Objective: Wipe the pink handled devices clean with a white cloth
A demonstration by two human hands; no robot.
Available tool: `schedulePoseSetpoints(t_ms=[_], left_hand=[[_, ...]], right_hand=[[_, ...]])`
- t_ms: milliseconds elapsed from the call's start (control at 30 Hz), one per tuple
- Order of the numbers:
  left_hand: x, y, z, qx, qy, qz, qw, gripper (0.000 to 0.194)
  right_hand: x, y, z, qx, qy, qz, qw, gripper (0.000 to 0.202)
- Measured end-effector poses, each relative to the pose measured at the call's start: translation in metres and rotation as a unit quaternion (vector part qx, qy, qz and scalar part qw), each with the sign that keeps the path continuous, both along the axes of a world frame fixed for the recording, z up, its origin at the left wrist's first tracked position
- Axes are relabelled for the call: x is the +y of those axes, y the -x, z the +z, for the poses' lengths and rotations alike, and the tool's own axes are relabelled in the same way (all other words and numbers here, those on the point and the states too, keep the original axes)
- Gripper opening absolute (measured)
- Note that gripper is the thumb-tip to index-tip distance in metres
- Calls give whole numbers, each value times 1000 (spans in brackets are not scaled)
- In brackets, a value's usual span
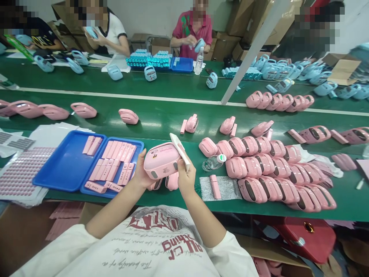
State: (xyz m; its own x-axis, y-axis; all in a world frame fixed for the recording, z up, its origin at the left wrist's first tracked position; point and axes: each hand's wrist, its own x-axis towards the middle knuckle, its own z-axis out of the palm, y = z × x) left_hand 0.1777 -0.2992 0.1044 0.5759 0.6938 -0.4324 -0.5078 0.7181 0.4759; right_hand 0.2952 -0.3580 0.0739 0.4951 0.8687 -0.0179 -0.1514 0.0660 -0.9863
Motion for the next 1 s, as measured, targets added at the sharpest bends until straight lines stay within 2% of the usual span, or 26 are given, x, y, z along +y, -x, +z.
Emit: schedulePoseSetpoints(t_ms=[133,233,333,433,500,533,567,600,667,733,833,933,1000], left_hand=[[5,4,-14,7,-64,14,998,49],[11,8,-25,43,-76,-11,996,51],[19,10,-30,107,-93,-21,990,54],[38,11,-35,180,-142,-11,973,55],[61,9,-43,240,-205,-7,949,56],[75,8,-49,287,-241,-3,927,55],[91,6,-57,337,-275,1,900,53],[109,4,-67,409,-309,4,859,48],[146,-2,-88,476,-324,23,817,37],[182,-7,-109,505,-329,36,797,31],[225,-13,-135,521,-346,59,778,42],[250,-14,-154,524,-367,82,764,58],[256,-12,-164,530,-370,95,757,65]], right_hand=[[5,3,-6,150,40,-41,987,63],[18,-1,-9,239,118,-5,964,67],[28,-10,-16,251,193,23,948,72],[30,-19,-25,220,180,26,959,74],[27,-26,-30,214,179,37,959,73],[24,-30,-32,221,192,46,955,73],[21,-33,-34,228,211,55,949,73],[17,-36,-36,233,227,59,944,73],[9,-42,-41,241,252,57,936,73],[2,-47,-48,238,276,36,931,73],[-10,-54,-58,224,303,-26,926,74],[-23,-61,-64,181,318,-65,928,69],[-31,-67,-67,116,311,-39,943,64]])
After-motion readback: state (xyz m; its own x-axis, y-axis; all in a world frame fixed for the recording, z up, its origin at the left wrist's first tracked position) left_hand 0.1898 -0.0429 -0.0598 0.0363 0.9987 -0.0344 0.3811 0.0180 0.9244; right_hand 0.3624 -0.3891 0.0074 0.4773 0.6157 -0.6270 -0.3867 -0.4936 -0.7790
